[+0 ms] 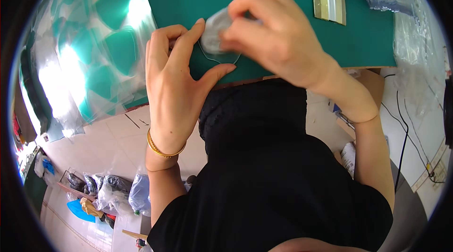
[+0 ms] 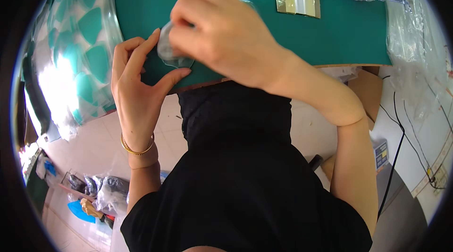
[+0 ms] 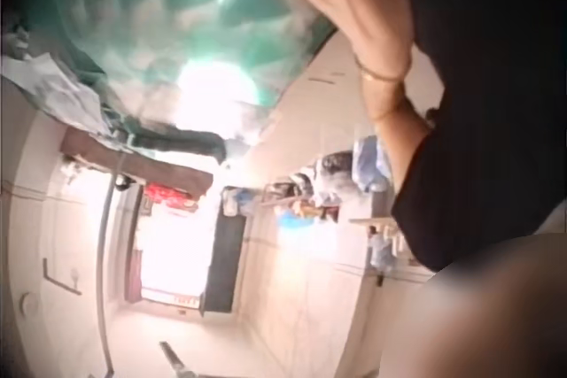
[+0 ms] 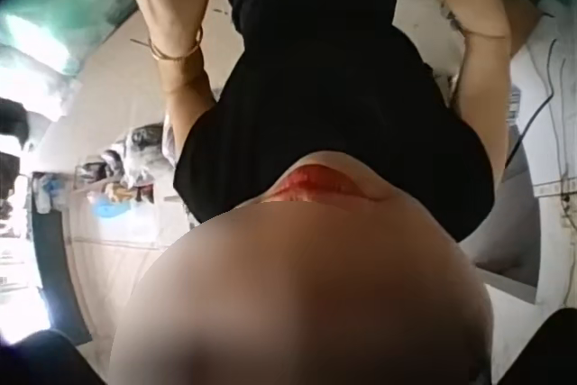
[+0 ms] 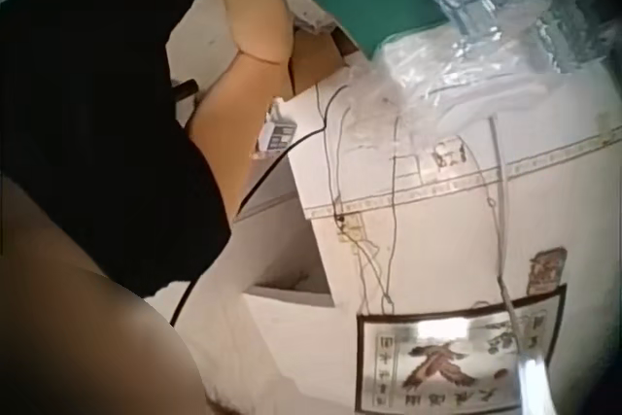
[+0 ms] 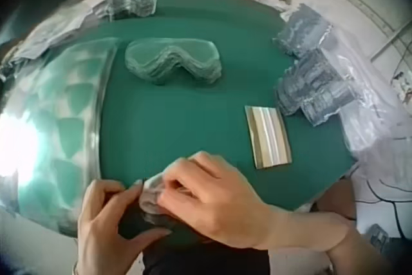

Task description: The recorder is wiping individual plastic safety glasses lenses with a cloth and then packaging them into plastic bags at a green workbench.

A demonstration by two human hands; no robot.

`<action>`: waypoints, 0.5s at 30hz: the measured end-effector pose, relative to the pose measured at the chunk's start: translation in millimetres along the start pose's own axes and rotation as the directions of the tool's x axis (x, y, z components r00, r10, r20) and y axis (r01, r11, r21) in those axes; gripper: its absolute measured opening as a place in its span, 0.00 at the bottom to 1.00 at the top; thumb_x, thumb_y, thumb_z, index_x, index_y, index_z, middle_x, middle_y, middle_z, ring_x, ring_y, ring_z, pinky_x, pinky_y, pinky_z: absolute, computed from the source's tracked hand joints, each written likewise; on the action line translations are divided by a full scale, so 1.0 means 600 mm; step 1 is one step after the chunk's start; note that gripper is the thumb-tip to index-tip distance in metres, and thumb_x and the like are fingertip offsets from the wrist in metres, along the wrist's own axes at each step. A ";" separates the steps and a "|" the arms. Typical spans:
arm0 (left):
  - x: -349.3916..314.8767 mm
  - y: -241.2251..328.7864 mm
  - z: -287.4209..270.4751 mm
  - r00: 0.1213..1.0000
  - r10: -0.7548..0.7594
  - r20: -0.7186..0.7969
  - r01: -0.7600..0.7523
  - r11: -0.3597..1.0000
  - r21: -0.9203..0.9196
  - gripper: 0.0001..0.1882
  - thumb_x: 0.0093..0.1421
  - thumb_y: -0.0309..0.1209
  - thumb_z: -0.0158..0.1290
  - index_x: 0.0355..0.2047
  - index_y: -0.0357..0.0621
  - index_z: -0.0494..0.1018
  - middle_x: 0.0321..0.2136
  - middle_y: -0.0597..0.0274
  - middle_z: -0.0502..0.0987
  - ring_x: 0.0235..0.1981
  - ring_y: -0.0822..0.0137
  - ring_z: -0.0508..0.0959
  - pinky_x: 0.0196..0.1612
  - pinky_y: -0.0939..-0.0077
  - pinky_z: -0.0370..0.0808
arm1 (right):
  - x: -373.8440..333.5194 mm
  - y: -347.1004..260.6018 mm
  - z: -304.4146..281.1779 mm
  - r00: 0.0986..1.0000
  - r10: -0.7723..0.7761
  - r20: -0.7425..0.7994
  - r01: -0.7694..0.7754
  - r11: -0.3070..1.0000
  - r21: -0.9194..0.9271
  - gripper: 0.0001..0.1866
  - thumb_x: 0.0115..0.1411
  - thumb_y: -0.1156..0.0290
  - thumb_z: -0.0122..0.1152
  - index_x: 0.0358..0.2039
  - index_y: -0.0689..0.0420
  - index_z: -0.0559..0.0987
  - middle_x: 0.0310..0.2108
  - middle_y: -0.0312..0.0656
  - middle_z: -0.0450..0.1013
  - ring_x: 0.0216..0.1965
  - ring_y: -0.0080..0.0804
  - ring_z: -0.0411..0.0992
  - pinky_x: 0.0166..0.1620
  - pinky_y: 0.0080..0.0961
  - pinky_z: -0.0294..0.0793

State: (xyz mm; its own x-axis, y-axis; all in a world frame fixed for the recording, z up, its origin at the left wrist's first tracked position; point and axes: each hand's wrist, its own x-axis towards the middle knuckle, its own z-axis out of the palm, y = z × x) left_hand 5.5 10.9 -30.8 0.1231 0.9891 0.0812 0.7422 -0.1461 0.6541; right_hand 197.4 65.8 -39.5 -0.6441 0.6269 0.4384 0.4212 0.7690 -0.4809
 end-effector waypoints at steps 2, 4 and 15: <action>-0.001 -0.003 0.004 1.000 -0.007 -0.015 0.007 1.000 -0.029 0.33 0.38 0.29 0.72 0.48 0.36 0.77 0.40 0.56 0.70 0.41 0.56 0.71 0.45 0.66 0.70 | -0.004 0.027 -0.006 0.995 0.006 -0.101 -0.019 0.991 -0.133 0.10 0.47 0.76 0.71 0.26 0.60 0.76 0.30 0.39 0.70 0.30 0.36 0.69 0.31 0.29 0.69; 0.000 -0.004 0.006 1.000 0.002 -0.016 -0.003 0.999 -0.037 0.33 0.38 0.29 0.72 0.48 0.36 0.76 0.40 0.56 0.70 0.41 0.56 0.71 0.45 0.66 0.70 | -0.014 0.023 -0.013 0.994 0.061 -0.091 -0.073 0.987 -0.140 0.10 0.46 0.77 0.72 0.26 0.60 0.77 0.26 0.39 0.71 0.27 0.37 0.69 0.29 0.29 0.69; 0.002 -0.001 0.006 0.999 -0.025 -0.030 0.023 0.997 -0.068 0.34 0.37 0.27 0.73 0.48 0.38 0.77 0.39 0.59 0.71 0.39 0.59 0.74 0.41 0.68 0.73 | -0.004 0.005 0.031 0.974 0.161 -0.158 -0.159 0.987 0.028 0.09 0.52 0.76 0.69 0.27 0.60 0.74 0.27 0.39 0.69 0.27 0.34 0.72 0.29 0.27 0.72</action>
State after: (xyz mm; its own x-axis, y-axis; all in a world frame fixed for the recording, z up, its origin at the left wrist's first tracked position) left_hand 7.3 12.2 -33.7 0.0846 0.9926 0.0874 0.6981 -0.1217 0.7056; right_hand 188.5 64.4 -56.0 -0.4582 0.7547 0.4696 0.4999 0.6557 -0.5659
